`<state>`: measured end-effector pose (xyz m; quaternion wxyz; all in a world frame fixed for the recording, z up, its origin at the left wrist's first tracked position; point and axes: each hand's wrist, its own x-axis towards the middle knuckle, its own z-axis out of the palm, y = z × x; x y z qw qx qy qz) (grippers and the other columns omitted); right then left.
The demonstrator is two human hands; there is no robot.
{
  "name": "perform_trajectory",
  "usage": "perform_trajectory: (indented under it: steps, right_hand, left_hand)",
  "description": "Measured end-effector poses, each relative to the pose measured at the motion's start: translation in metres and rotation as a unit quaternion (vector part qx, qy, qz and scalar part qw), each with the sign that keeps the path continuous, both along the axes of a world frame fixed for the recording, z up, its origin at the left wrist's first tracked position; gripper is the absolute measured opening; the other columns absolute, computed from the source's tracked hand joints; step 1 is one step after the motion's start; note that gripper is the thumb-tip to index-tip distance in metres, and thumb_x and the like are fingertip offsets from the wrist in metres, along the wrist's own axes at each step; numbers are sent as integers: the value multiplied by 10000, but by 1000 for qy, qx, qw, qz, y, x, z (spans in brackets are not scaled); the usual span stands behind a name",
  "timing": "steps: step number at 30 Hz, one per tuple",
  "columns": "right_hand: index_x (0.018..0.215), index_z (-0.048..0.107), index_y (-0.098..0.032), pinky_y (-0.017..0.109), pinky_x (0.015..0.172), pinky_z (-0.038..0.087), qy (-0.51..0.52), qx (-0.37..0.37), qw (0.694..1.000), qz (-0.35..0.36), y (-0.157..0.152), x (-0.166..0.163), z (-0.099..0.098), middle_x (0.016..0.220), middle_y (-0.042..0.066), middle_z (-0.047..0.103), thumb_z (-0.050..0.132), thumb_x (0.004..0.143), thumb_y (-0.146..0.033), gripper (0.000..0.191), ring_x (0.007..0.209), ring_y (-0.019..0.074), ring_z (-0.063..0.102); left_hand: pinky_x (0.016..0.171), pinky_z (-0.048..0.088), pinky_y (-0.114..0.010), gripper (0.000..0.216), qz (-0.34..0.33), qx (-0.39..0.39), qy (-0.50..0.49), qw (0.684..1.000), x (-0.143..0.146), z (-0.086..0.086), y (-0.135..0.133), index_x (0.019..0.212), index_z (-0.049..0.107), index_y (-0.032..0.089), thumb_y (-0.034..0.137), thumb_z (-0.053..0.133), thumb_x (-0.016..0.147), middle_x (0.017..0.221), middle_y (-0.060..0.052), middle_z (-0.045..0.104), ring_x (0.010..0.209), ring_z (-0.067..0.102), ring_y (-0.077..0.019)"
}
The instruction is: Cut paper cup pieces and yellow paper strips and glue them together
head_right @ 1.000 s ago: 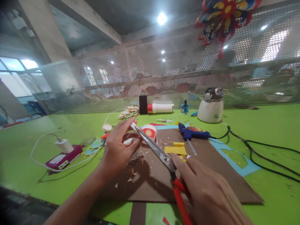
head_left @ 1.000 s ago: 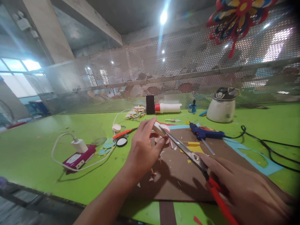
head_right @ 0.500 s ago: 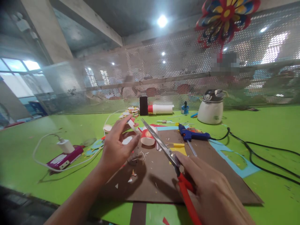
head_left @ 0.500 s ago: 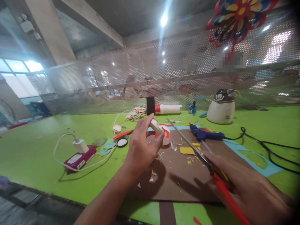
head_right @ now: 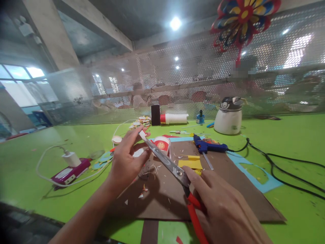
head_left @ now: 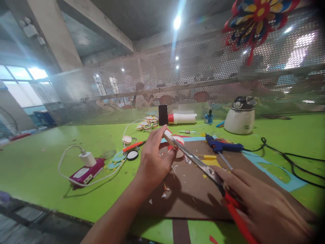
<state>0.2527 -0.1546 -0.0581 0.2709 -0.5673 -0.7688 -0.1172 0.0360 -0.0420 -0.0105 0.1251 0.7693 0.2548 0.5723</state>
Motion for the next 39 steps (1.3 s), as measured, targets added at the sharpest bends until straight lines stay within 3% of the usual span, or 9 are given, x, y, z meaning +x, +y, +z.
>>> perform_trajectory:
  steps: [12,23,26,35,39]
  right_hand:
    - [1336,433,-270,359,586,542,-13,24,1000,1,0,4,0,982,88,656,414,878,-261,458,754,246,665]
    - [1313,451,-230,386,716,546,5,-15,1000,8,-4,3,3,1094,104,651,420,903,-257,412,913,269,661]
    - [1341,436,-239,366,686,542,8,-16,1000,10,-5,3,3,1070,91,660,424,904,-263,437,882,260,665]
    - [1275,512,-218,328,646,555,8,41,999,20,1,5,-4,1076,101,684,440,884,-279,402,860,256,684]
    - [1219,599,-213,305,593,543,31,79,996,13,2,-2,2,945,86,721,481,848,-287,396,785,256,687]
  left_hand:
    - [883,590,-353,513,-1,-6,25,1000,0,2,-3,1319,476,167,161,608,824,1255,-126,514,1072,583,-204]
    - [906,580,-364,523,-4,-10,19,1000,0,4,-6,1326,479,184,134,601,819,1257,-120,515,1096,571,-212]
    - [901,583,-358,519,-7,-11,18,1000,1,4,-6,1322,483,174,141,605,819,1255,-123,513,1081,581,-208]
    - [885,587,-331,499,-15,-14,5,1000,2,5,-7,1307,492,159,143,606,821,1224,-119,524,1070,587,-205]
    - [900,584,-347,508,-18,-20,1,1000,3,2,-5,1319,483,176,140,605,827,1244,-114,514,1078,592,-205]
